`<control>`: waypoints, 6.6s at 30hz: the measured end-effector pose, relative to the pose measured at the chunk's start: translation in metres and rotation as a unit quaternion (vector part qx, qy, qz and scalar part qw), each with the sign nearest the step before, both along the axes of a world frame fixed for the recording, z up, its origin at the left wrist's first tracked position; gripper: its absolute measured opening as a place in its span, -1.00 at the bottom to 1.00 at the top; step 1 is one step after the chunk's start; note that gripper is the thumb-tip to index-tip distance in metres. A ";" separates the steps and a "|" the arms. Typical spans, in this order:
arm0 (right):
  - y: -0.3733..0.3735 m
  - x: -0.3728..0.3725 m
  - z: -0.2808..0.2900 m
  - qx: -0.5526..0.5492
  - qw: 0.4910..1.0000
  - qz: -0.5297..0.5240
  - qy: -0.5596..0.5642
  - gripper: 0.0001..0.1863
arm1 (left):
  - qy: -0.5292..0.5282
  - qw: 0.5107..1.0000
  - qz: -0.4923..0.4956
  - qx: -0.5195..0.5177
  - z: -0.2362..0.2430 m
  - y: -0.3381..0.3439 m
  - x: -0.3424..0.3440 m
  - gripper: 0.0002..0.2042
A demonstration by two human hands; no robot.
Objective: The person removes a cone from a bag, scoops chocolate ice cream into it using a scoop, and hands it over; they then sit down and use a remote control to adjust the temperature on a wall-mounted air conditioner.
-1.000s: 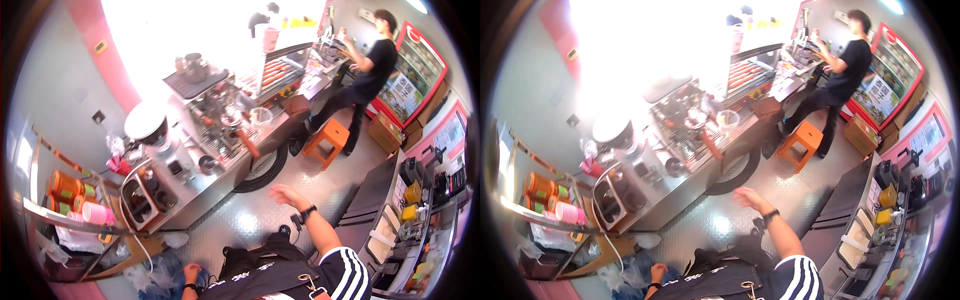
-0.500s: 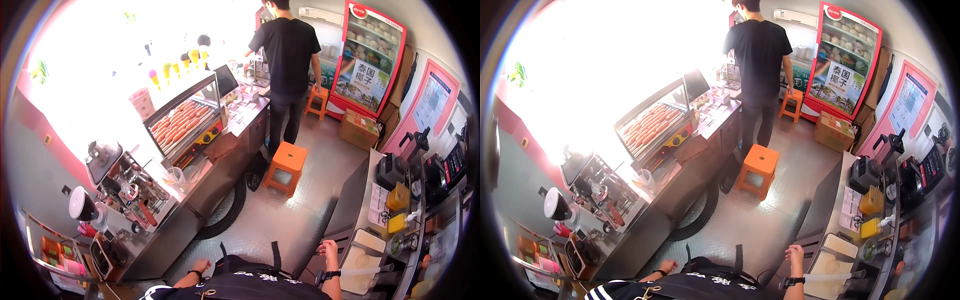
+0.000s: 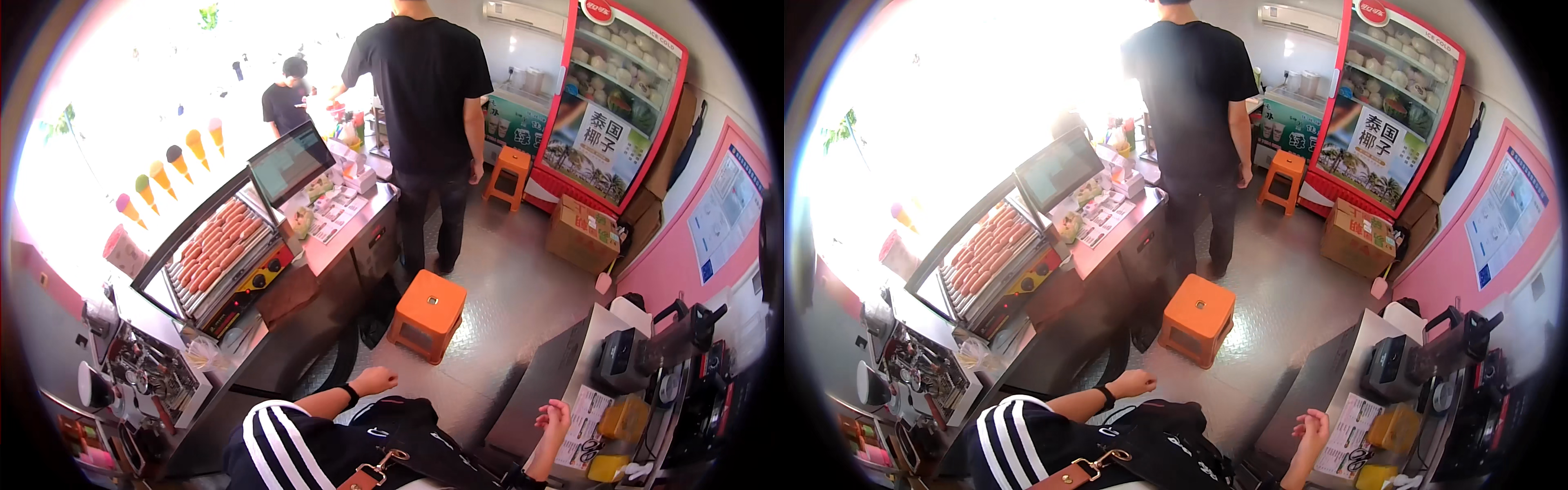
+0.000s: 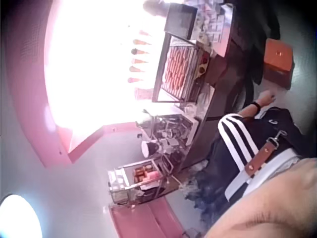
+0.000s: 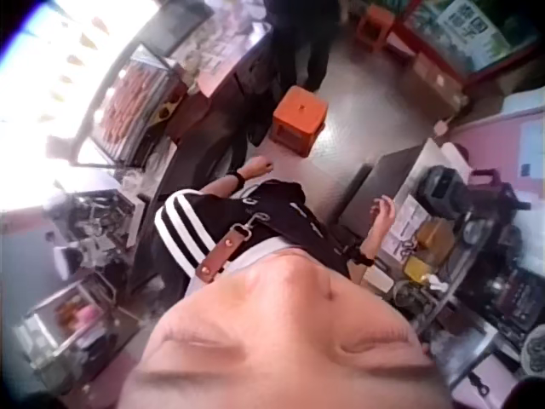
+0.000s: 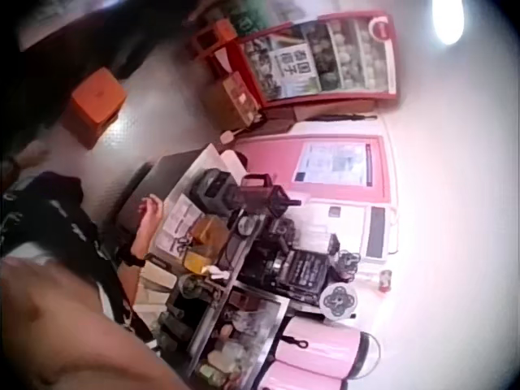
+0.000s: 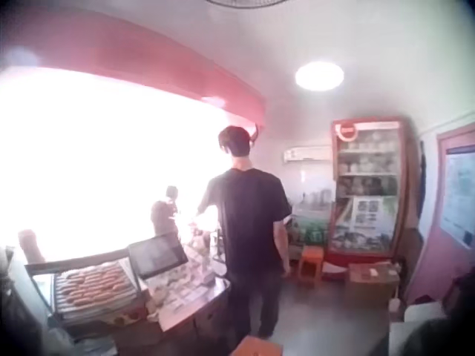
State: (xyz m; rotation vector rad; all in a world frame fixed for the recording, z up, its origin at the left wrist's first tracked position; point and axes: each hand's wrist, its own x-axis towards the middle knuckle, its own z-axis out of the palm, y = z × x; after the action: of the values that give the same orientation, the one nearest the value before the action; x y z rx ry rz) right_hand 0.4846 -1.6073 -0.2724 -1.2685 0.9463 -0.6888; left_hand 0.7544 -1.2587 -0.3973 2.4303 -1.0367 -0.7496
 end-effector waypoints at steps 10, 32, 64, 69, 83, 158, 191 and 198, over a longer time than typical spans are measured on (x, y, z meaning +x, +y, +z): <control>-0.203 0.139 0.043 -0.048 0.996 -0.016 -0.078 -0.89 | 0.123 0.959 -0.057 -0.247 0.066 -0.397 0.184 -0.81; -0.613 0.579 0.045 -0.051 0.991 0.123 -0.034 -0.88 | 0.297 0.901 0.213 0.232 -0.175 -0.401 0.377 -0.72; -0.896 1.264 -0.049 -0.073 0.830 0.552 0.041 -0.95 | 0.338 0.607 0.708 -0.128 -0.119 -0.771 0.669 -0.66; -0.900 1.316 -0.042 -0.142 0.788 0.594 0.077 -0.84 | 0.163 0.694 0.636 -0.295 -0.077 -0.778 0.867 -0.73; -0.937 1.386 -0.177 0.050 0.831 0.476 0.282 -0.80 | 0.255 0.713 0.501 -0.419 0.117 -0.839 1.171 -0.51; -0.904 1.875 -0.359 -0.349 0.332 0.850 0.216 -0.59 | 0.123 0.465 0.655 -0.584 0.073 -0.891 1.193 -0.65; -0.787 1.863 -0.349 -0.365 -0.167 0.881 0.251 -0.60 | -0.142 0.052 0.981 -0.119 -0.030 -1.075 1.043 -0.82; -0.792 1.875 -0.350 -0.378 -0.192 0.867 0.262 -0.58 | -0.560 0.141 0.813 0.076 0.351 -1.039 1.061 -0.88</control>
State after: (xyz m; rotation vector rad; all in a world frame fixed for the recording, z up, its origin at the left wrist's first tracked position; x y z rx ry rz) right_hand 2.3593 -2.3992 -0.6219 1.6354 1.4352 -1.7240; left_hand 1.8155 -2.2982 -0.0463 1.8813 1.8009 1.8544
